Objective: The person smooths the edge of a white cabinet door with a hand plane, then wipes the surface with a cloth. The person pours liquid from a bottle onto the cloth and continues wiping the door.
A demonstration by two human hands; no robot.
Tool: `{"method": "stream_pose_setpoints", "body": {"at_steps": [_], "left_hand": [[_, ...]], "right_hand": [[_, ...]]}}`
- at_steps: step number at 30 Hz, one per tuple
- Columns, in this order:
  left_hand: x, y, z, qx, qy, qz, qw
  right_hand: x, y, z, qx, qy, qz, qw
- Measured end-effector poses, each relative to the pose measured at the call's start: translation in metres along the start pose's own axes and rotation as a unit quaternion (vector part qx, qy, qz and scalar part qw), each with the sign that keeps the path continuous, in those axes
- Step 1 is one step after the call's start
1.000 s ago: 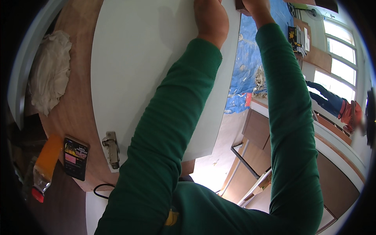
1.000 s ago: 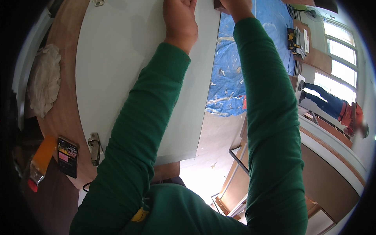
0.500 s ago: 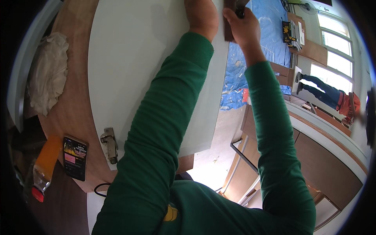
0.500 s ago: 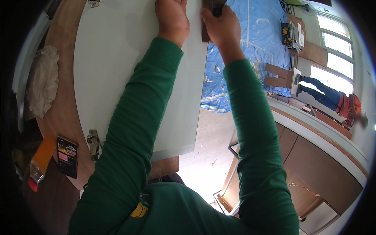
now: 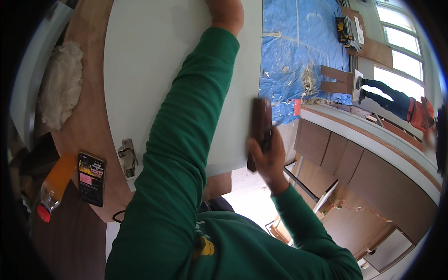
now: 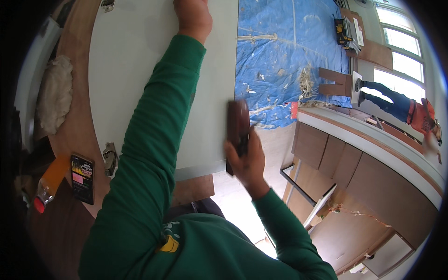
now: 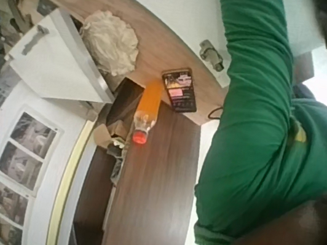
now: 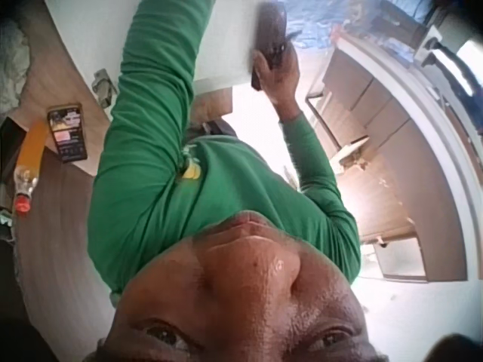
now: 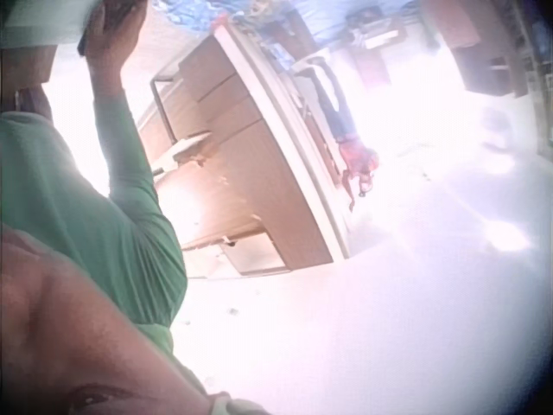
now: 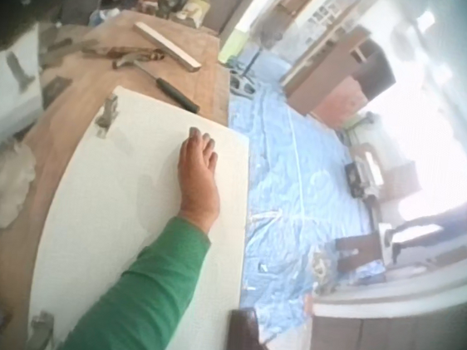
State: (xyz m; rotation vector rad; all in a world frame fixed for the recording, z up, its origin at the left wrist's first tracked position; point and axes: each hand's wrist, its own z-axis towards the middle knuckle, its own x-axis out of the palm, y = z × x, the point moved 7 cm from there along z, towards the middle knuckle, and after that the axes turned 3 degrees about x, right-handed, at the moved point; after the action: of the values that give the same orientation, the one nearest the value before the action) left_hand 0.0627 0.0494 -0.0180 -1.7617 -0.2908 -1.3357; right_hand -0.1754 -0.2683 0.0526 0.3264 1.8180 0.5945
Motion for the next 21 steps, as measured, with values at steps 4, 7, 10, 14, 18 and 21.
{"method": "stream_pose_setpoints", "body": {"at_steps": [4,7,10,14,18,21], "left_hand": [[0.010,-0.004,-0.004,0.057,0.033,0.123,0.990],[0.035,-0.014,-0.012,0.160,0.125,0.402,0.893],[0.044,0.007,-0.019,0.271,0.278,0.653,0.650],[0.058,0.013,-0.107,0.245,0.476,0.808,0.244],[0.037,-0.009,-0.163,0.213,0.465,0.809,0.290],[0.035,-0.025,-0.223,0.178,0.454,0.825,0.285]], "right_hand": [[-0.026,-0.048,-0.081,0.127,0.018,0.164,0.978],[-0.052,-0.048,-0.089,0.200,0.001,0.298,0.933],[-0.068,-0.050,-0.078,0.216,-0.023,0.305,0.927],[-0.070,-0.064,-0.087,0.249,-0.068,0.400,0.880],[-0.068,-0.064,-0.085,0.252,-0.051,0.485,0.836],[-0.081,-0.056,-0.080,0.240,-0.044,0.532,0.811]]}}
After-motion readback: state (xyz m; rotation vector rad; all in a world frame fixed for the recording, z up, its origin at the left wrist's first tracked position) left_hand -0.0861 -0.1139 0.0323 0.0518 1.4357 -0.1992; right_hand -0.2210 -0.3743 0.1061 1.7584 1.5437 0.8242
